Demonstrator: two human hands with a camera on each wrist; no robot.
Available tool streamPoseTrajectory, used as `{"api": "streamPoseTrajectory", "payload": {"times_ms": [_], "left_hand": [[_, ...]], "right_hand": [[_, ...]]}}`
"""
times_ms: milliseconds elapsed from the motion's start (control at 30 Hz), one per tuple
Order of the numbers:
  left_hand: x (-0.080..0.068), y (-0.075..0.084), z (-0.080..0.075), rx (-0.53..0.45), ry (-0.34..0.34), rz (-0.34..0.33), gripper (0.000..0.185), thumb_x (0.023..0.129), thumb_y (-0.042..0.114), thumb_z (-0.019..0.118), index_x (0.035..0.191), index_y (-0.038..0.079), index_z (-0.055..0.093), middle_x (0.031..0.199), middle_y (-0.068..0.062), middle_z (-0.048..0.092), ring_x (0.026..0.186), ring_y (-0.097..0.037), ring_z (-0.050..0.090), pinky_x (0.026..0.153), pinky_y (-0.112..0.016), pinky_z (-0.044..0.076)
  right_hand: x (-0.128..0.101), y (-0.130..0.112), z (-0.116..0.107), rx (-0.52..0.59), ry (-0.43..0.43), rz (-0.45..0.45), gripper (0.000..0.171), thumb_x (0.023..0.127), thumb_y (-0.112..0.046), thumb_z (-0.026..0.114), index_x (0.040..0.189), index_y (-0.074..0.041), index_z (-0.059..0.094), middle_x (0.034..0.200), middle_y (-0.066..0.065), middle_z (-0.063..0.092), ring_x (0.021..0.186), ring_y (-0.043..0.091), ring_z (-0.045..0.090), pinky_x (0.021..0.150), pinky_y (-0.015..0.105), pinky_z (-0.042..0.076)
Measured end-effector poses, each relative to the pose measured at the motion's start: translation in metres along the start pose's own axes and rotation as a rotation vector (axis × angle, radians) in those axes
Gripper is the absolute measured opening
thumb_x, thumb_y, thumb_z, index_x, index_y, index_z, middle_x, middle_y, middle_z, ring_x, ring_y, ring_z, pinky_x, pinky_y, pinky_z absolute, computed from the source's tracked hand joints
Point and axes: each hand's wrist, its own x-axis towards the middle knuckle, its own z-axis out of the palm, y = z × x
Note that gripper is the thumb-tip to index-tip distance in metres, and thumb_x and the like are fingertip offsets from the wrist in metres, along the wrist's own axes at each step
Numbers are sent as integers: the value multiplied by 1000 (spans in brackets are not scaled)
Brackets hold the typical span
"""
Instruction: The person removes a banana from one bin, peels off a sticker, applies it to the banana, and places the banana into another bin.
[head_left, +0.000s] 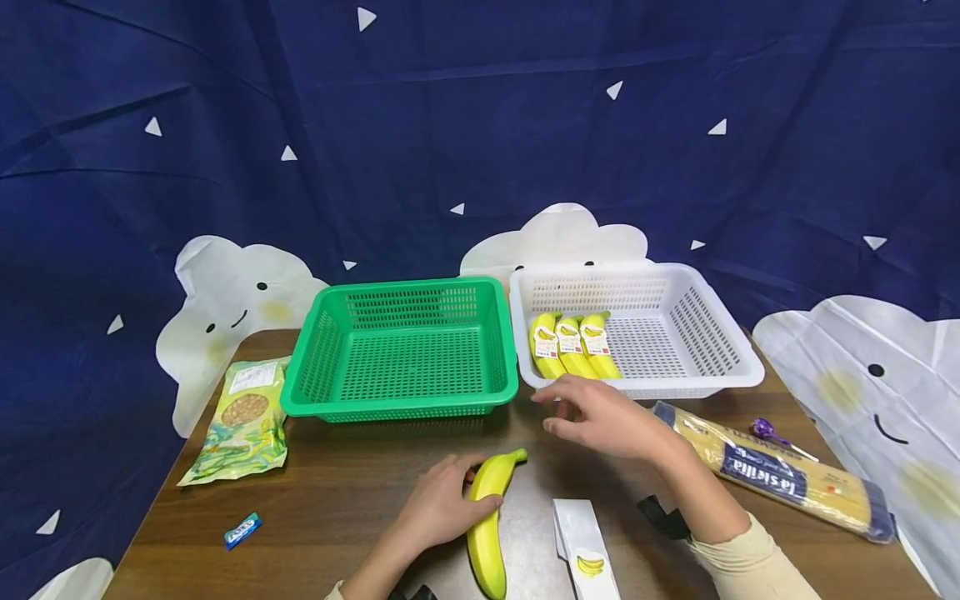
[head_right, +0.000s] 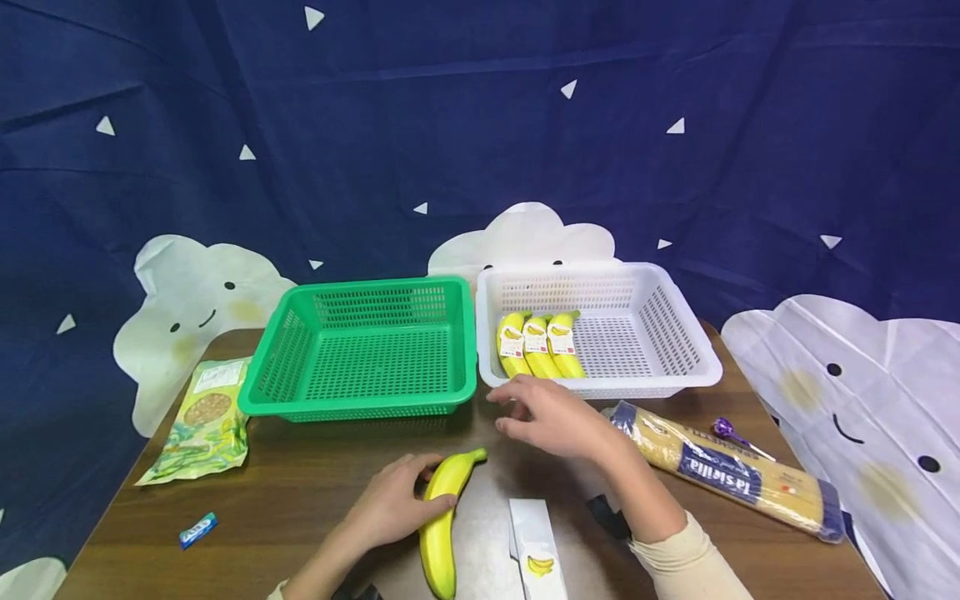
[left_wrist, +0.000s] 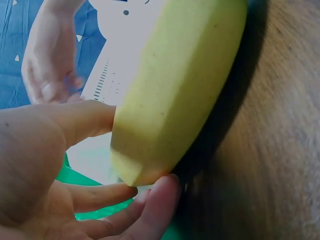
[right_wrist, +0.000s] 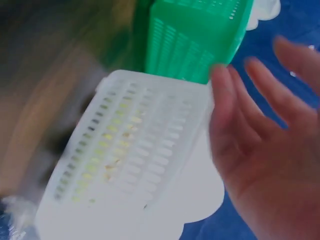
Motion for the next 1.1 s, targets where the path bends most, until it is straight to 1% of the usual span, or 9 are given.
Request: {"api": "streamPoseTrajectory", "payload": {"times_ms": [133, 233, 300, 433, 600, 733, 833, 967, 1100], "left_hand": [[-1, -2, -1, -15, -8, 9, 61, 80, 52, 69, 125, 12, 62, 93, 6, 57, 87, -16, 54, 71, -37, 44], [-1, -3, -3, -33, -16, 7, 59, 81, 52, 68, 125, 13, 63, 95, 5, 58, 89, -17, 54, 72, -37, 44], [-1, -3, -4, -41, -23, 2, 60, 81, 53, 68, 125, 13, 63, 97, 5, 59, 91, -18, 54, 73, -38, 44], [-2, -3, -6, -48, -31, -1, 58, 82, 52, 68, 125, 14, 63, 99, 3, 59, 94, -20, 54, 74, -39, 44], [-2, -3, -7, -45, -29, -6, 57, 83, 51, 67, 126, 13, 62, 103, 1, 60, 97, -22, 55, 77, -42, 45], [-3, -3, -8, -54, -11, -2, 58, 84, 50, 67, 127, 12, 61, 102, 2, 59, 89, -17, 54, 74, -38, 44], [-3, -2, -9, -73, 49, 33, 52, 85, 45, 68, 125, 12, 62, 99, 4, 58, 74, -9, 52, 67, -30, 42], [-5, 5, -11, -149, 145, 134, 38, 89, 30, 68, 124, 17, 61, 97, 4, 59, 65, -3, 50, 60, -24, 44], [-5, 16, -10, -317, 121, 248, 41, 91, 18, 66, 130, 23, 55, 101, -1, 62, 71, -5, 57, 61, -22, 50]], "right_hand": [[-20, 3, 8, 12, -239, 79, 40, 89, -33, 68, 124, -15, 60, 85, -11, 63, 73, 4, 58, 68, 31, 47], [-32, 7, 16, 111, -351, 179, 50, 87, -30, 71, 129, -9, 53, 70, -7, 64, 60, 10, 61, 62, 32, 47], [-39, 10, 23, 217, -380, 242, 56, 85, -26, 74, 131, -5, 49, 64, -1, 64, 53, 16, 61, 58, 33, 48], [-48, 16, 35, 403, -395, 297, 65, 78, -19, 80, 130, -2, 45, 64, 5, 65, 53, 22, 61, 51, 34, 49], [-50, 19, 49, 539, -423, 285, 65, 76, -10, 80, 129, -2, 44, 63, 9, 64, 53, 22, 60, 51, 36, 50], [-49, 23, 54, 631, -388, 237, 50, 80, -5, 75, 122, 0, 49, 61, 8, 61, 52, 20, 57, 52, 38, 51], [-46, 26, 52, 679, -326, 207, 36, 82, -7, 74, 113, 0, 55, 61, 6, 59, 53, 16, 54, 52, 36, 50], [-41, 25, 47, 710, -198, 203, 21, 85, -12, 73, 99, -2, 62, 66, 14, 60, 54, 14, 52, 51, 36, 48], [-36, 18, 43, 728, -60, 251, 16, 87, -15, 71, 96, -2, 65, 77, 19, 64, 59, 16, 55, 55, 36, 50]]}}
